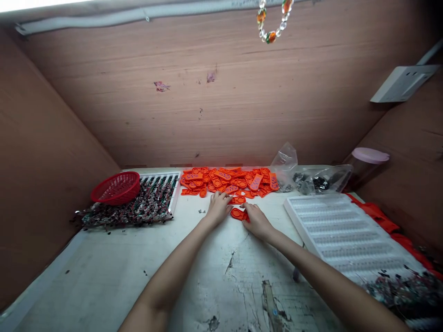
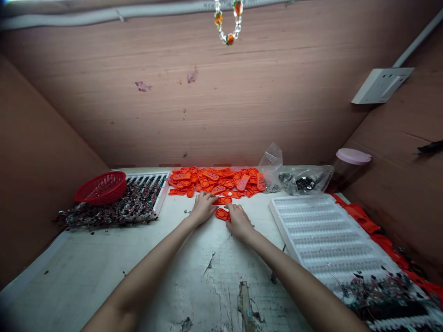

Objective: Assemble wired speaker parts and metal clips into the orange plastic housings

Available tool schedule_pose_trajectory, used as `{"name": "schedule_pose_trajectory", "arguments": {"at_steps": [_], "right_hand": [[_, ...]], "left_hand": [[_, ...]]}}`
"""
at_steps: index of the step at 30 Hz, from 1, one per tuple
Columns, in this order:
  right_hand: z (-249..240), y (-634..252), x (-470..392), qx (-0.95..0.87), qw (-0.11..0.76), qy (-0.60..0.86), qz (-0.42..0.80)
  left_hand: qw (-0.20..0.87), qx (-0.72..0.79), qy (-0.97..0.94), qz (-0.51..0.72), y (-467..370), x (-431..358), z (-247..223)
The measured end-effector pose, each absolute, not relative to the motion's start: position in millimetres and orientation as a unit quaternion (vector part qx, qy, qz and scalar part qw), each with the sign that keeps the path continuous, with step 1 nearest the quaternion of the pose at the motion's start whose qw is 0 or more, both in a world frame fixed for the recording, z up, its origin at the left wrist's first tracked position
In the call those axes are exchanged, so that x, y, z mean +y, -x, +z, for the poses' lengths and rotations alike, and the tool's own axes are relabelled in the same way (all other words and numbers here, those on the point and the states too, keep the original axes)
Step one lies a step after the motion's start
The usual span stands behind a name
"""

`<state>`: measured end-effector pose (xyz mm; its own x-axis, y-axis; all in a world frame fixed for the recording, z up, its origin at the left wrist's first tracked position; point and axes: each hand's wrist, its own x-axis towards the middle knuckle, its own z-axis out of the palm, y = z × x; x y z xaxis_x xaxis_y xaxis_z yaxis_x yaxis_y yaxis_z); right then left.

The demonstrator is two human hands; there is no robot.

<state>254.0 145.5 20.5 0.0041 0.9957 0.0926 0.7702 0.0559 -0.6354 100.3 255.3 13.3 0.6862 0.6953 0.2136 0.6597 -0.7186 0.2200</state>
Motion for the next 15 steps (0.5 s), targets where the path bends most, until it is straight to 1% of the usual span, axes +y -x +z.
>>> {"name": "schedule_pose_trajectory", "arguments": {"at_steps": [2,5,7,9,12,15], "right_hand": [[25.1,-256.1,126.8,-0.683,0.258,0.649,0.213],[28.7,-261.8,82.4,-0.725,0.234,0.597,0.249],[26.8,-264.4,53.1,-0.751,0.211,0.567,0.262],[23.2,-267.4,33.9,-0.757,0.194,0.569,0.257],[22.4,-277.0,34.7,-0.757,0.188,0.577,0.242],[31.7,-290.9,72.6,-0.774,0.169,0.586,0.171]], "left_hand": [[0.065,0.376,-0.914,0.134,-116.7,260.8,14.0],[0.077,0.368,-0.919,0.121,-127.3,261.1,22.2],[0.090,0.340,-0.929,0.118,-120.0,252.2,33.5],[0.104,0.297,-0.942,0.120,-99.2,236.6,46.2],[0.140,0.196,-0.965,0.099,-50.1,208.6,56.0],[0.194,0.125,-0.971,0.057,-5.0,182.2,48.8]]}}
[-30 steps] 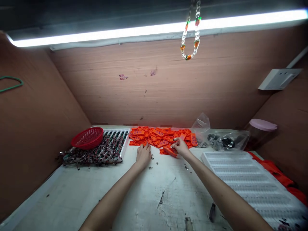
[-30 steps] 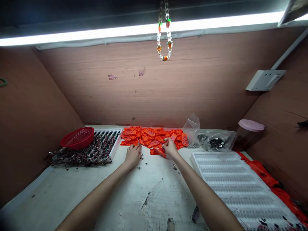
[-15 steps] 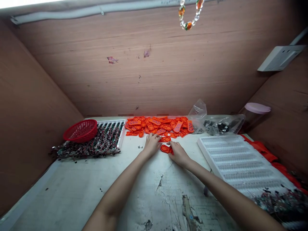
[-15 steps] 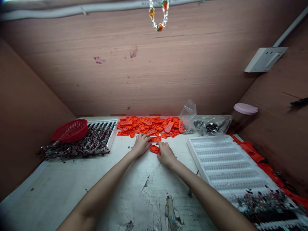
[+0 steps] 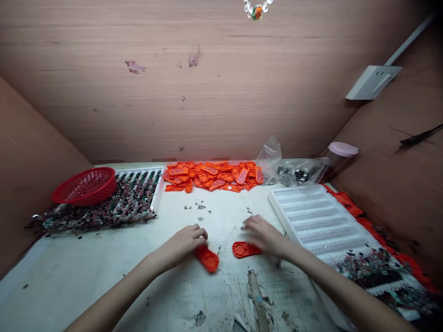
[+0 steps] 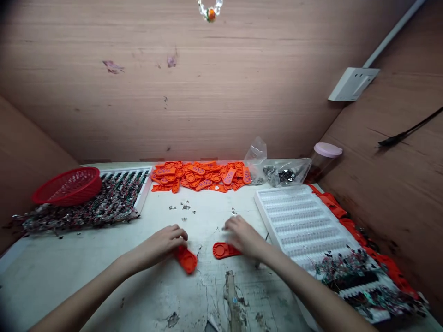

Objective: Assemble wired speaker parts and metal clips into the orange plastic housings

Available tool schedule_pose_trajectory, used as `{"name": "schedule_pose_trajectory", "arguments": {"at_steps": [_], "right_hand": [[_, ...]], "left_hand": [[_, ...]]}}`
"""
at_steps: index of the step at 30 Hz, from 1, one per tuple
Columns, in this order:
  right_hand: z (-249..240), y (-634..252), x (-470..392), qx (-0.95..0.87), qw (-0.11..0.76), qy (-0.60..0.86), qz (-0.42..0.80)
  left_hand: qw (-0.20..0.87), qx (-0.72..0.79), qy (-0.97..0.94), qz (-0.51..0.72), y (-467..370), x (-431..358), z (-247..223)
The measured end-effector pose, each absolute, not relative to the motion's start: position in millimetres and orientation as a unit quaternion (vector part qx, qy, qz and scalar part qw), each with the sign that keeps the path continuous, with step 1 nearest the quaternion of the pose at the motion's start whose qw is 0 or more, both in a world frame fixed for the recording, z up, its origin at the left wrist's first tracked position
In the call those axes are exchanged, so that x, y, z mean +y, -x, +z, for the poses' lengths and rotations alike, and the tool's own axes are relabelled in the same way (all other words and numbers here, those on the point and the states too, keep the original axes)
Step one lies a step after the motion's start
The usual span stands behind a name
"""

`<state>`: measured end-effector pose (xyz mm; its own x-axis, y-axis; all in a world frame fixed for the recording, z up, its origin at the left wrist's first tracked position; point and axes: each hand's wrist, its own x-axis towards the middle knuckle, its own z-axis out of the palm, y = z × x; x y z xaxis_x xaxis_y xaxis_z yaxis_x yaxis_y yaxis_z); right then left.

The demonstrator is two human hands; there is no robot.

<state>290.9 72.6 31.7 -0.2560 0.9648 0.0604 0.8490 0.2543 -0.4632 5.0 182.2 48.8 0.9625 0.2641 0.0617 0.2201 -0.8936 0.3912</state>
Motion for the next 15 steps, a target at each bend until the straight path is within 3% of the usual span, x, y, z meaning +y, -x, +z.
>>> {"name": "schedule_pose_trajectory", "arguments": {"at_steps": [2,6,9,11,15], "right_hand": [[38.2,-297.7,112.1,-0.752,0.147,0.634,0.109],[32.9,-296.0,187.2,-0.715,0.144,0.679,0.083],[18.6,-287.9,215.2,-0.693,0.149,0.702,0.072],[11.7,-285.7,220.4,-0.685,0.159,0.708,0.069],[11.7,-291.4,212.6,-0.689,0.192,0.694,0.079]], "left_hand": [[0.200,0.161,-0.963,0.082,10.8,163.0,39.3],[0.111,0.426,-0.880,0.181,11.7,112.4,22.7],[0.037,0.544,-0.824,0.157,8.8,76.9,12.3],[0.050,0.547,-0.821,0.154,12.3,65.4,6.1],[0.182,0.487,-0.834,0.184,26.3,77.3,3.1]]}}
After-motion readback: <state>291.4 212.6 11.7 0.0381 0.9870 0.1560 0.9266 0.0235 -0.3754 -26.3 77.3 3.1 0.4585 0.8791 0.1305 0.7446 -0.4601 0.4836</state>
